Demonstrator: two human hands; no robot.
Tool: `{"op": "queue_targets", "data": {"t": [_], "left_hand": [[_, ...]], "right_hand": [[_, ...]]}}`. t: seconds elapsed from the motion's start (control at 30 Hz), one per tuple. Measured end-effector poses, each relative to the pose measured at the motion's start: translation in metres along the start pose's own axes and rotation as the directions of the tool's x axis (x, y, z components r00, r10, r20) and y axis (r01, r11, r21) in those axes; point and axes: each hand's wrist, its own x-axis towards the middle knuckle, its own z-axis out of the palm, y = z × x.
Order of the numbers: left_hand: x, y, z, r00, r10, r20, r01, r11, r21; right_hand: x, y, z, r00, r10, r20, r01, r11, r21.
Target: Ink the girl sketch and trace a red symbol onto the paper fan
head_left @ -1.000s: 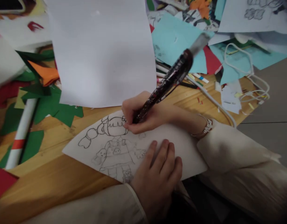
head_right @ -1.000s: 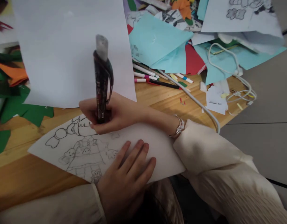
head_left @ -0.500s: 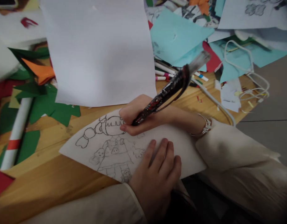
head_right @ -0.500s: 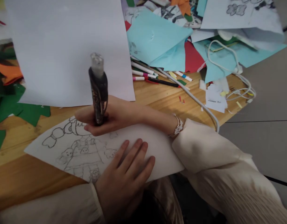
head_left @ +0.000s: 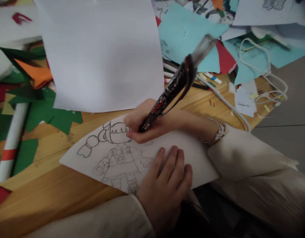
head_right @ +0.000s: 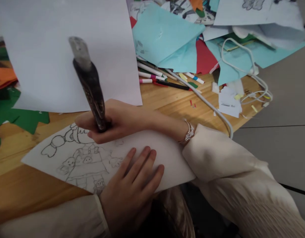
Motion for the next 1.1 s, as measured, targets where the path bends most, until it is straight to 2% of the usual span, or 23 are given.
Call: {"op": "queue_targets", "data": {"t": [0.07,0.23,0.4,0.47,0.6,0.73,1.1], "left_hand": [[-0.0003,-0.0005,0.0003,1.000,-0.008,0.003,0.008,1.000,-0.006],[-0.0012,-0.0030,0.0001,0.998,0.056,-0.004,-0.056,0.998,0.006],[-0.0008,-0.0004,0.0007,1.000,-0.013,0.014,0.013,1.000,-0.004],[-0.0007,-0.0005,0.0014,1.000,0.013,0.000,-0.013,1.000,-0.007],[-0.0011,-0.0028,0.0013,0.999,0.036,-0.010,-0.036,0.999,-0.015],[-0.0013,-0.0044,-0.0002,0.998,0.061,0.011,-0.061,0.998,-0.006],[-0.0011,-0.0059,0.0006,0.998,0.061,-0.006,-0.061,0.998,0.003]], "right_hand": [[0.0001,-0.0003,0.0001,1.000,-0.012,-0.022,0.013,0.999,0.030],[0.0004,-0.0009,0.0006,0.999,0.032,0.005,-0.032,0.999,0.039],[0.0009,-0.0021,0.0005,0.998,-0.012,-0.056,0.018,0.995,0.102],[0.0011,-0.0028,0.0000,0.998,-0.019,-0.067,0.026,0.995,0.100],[0.0010,-0.0034,-0.0011,0.999,0.031,-0.025,-0.029,0.997,0.072],[0.0001,-0.0020,-0.0005,1.000,0.017,-0.026,-0.015,0.999,0.050],[0.0000,-0.0026,-0.0015,0.991,0.072,0.112,-0.055,0.987,-0.149]]}}
